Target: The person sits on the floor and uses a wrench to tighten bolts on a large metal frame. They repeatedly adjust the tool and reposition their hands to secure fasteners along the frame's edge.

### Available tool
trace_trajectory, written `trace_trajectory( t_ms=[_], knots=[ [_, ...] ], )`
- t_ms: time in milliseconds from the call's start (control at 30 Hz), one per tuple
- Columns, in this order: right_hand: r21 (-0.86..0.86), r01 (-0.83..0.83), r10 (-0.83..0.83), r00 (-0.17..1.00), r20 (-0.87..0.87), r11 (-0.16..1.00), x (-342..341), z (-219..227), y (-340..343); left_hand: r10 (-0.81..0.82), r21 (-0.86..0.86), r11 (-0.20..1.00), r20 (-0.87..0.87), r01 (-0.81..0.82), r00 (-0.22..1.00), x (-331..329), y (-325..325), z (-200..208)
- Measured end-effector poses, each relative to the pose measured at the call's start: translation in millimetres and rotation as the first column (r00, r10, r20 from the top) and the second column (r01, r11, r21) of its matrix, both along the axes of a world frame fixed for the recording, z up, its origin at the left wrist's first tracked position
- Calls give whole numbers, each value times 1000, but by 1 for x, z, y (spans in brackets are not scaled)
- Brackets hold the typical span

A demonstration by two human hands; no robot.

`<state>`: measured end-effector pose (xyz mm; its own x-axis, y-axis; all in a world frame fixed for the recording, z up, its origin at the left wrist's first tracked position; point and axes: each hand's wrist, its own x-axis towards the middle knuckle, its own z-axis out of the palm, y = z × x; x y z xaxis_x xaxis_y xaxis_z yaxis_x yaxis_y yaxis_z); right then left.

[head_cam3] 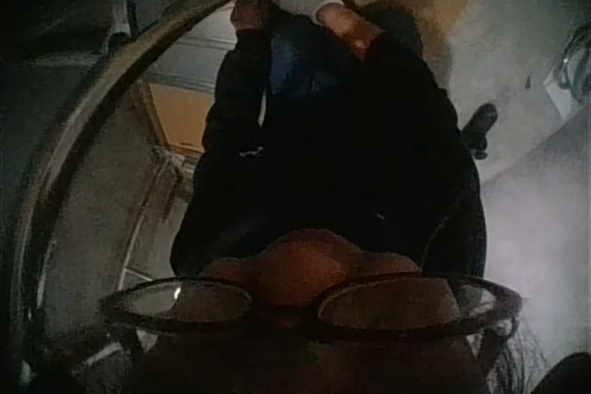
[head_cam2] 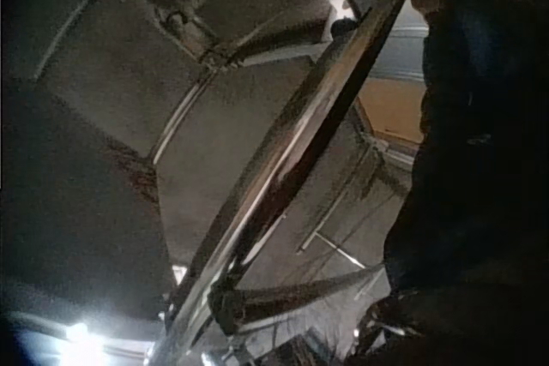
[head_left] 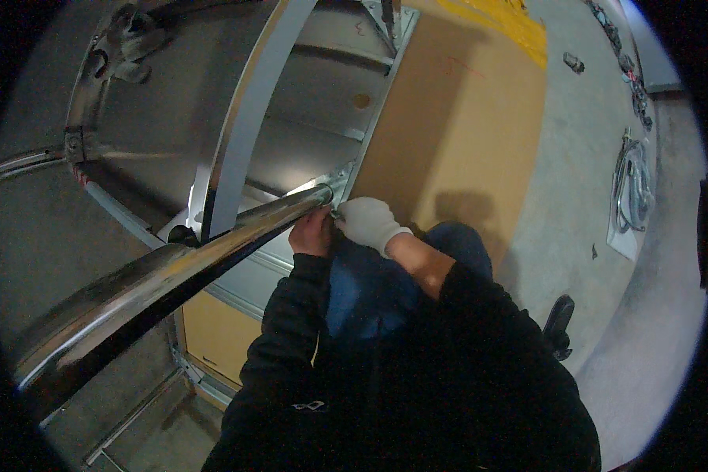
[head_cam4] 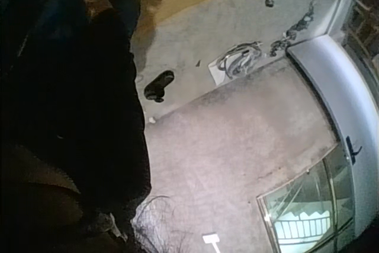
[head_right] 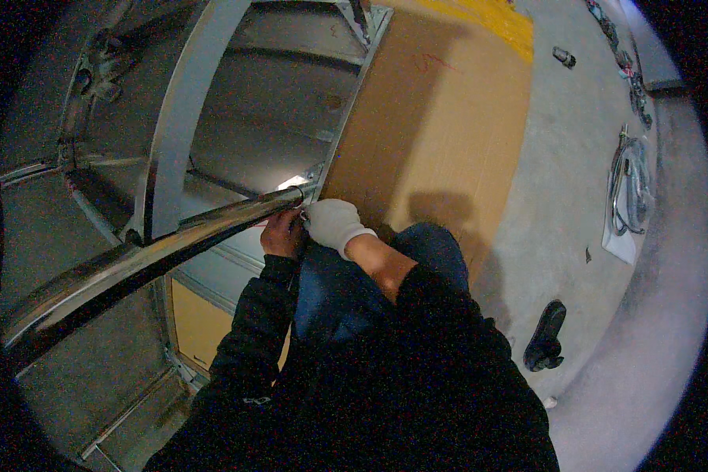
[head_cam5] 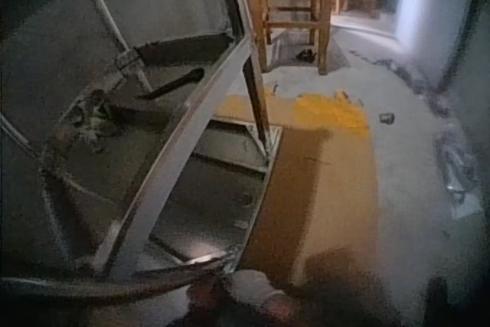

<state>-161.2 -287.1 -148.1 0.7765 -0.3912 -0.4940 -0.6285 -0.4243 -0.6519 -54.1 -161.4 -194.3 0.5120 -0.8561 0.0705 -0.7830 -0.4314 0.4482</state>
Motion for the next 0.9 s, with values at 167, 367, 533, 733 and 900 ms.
trace_trajectory(
  t_ms=[167,367,533,733,900],
  knots=[
    [63,28,-27,1000,-13,998,-2,-4,-2,-35,-37,999,-250,26,968,6,2,12],
    [113,135,-136,991,-1,984,-3,-17,-3,177,67,984,-527,-167,832,7,-4,5],
    [67,107,-109,994,26,992,-4,-17,-4,138,17,989,-452,-146,881,7,0,2],
    [162,166,-185,976,110,973,-10,-21,-11,219,13,973,-396,-232,892,0,-4,3],
    [144,198,-221,960,172,970,-14,-18,-13,303,48,949,-420,-312,856,-3,-5,9]
  ],
)
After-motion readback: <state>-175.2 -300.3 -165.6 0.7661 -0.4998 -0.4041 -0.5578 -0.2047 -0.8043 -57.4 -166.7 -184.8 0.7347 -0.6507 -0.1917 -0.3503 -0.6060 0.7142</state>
